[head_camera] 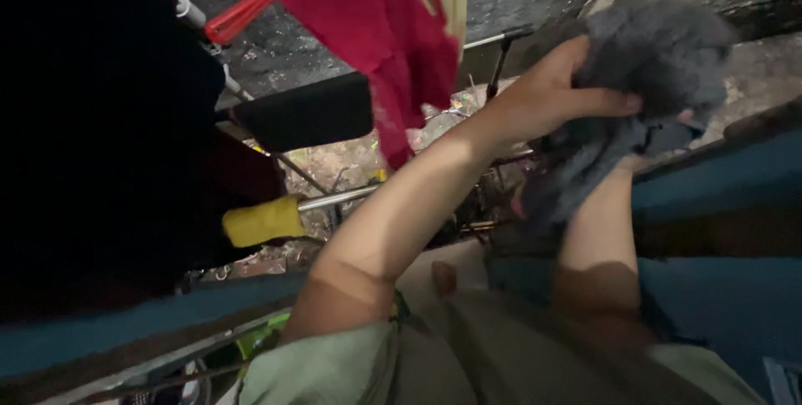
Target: The person takes wet clothes from a blue bucket, wrings them out, and hangs them on a metal drying rack using clothes hangers. The person handles several garments one by one, including a maroon shirt and a dark blue shirt, placing them on the rack to dry.
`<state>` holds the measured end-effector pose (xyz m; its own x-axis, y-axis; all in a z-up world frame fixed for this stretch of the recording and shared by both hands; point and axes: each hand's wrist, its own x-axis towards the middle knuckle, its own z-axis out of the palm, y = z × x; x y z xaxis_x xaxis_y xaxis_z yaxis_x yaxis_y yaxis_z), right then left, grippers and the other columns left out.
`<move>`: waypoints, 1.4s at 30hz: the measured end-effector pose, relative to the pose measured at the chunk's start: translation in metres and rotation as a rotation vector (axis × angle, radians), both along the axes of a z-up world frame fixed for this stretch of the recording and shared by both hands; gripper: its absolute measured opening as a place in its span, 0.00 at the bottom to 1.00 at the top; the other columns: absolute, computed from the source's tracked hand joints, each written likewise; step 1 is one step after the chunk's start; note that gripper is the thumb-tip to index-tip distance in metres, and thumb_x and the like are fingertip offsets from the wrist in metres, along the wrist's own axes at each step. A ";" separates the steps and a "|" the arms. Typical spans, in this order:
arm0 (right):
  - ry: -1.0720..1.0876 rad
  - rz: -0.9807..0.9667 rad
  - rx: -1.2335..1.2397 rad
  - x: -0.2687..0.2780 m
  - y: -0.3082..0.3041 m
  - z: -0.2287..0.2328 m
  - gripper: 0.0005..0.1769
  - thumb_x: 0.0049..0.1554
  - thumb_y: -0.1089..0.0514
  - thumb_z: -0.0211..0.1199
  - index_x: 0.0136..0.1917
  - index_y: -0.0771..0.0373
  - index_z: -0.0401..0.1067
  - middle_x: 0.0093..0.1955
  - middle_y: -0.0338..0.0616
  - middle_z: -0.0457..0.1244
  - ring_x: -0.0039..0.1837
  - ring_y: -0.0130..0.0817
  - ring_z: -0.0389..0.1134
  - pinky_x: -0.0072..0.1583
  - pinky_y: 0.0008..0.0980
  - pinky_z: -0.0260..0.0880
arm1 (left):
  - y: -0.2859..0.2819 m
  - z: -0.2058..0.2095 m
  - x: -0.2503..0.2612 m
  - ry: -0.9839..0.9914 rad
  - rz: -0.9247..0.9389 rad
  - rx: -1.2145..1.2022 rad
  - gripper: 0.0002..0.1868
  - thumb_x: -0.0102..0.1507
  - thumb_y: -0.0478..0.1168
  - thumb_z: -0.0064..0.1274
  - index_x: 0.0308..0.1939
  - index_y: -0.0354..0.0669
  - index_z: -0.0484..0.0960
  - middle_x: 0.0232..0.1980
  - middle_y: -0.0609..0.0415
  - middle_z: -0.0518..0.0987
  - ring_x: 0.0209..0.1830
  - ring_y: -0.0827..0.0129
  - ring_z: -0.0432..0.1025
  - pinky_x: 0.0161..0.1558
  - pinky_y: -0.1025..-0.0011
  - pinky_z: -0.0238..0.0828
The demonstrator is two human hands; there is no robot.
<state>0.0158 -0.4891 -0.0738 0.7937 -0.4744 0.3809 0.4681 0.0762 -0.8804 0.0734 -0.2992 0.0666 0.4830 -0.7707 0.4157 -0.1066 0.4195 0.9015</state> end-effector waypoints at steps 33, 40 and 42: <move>0.748 0.359 -0.408 0.209 0.032 -0.134 0.21 0.56 0.55 0.69 0.59 0.70 0.76 0.53 0.52 0.71 0.51 0.39 0.71 0.55 0.39 0.73 | 0.044 -0.263 0.272 0.337 1.197 0.207 0.42 0.60 0.46 0.62 0.72 0.33 0.61 0.65 0.43 0.73 0.63 0.58 0.69 0.62 0.65 0.64; 0.424 0.510 0.239 0.309 0.031 -0.084 0.12 0.61 0.67 0.57 0.58 0.68 0.74 0.52 0.51 0.70 0.52 0.41 0.73 0.58 0.42 0.74 | 0.071 -0.239 0.291 0.257 1.369 0.277 0.38 0.60 0.45 0.61 0.70 0.34 0.63 0.64 0.43 0.73 0.63 0.56 0.69 0.62 0.64 0.65; 0.548 0.419 0.448 0.344 0.042 -0.061 0.13 0.60 0.65 0.57 0.56 0.72 0.74 0.51 0.55 0.72 0.52 0.47 0.76 0.59 0.46 0.77 | 0.078 -0.239 0.297 0.256 1.398 0.307 0.37 0.60 0.44 0.60 0.69 0.34 0.63 0.64 0.43 0.74 0.63 0.56 0.69 0.62 0.64 0.65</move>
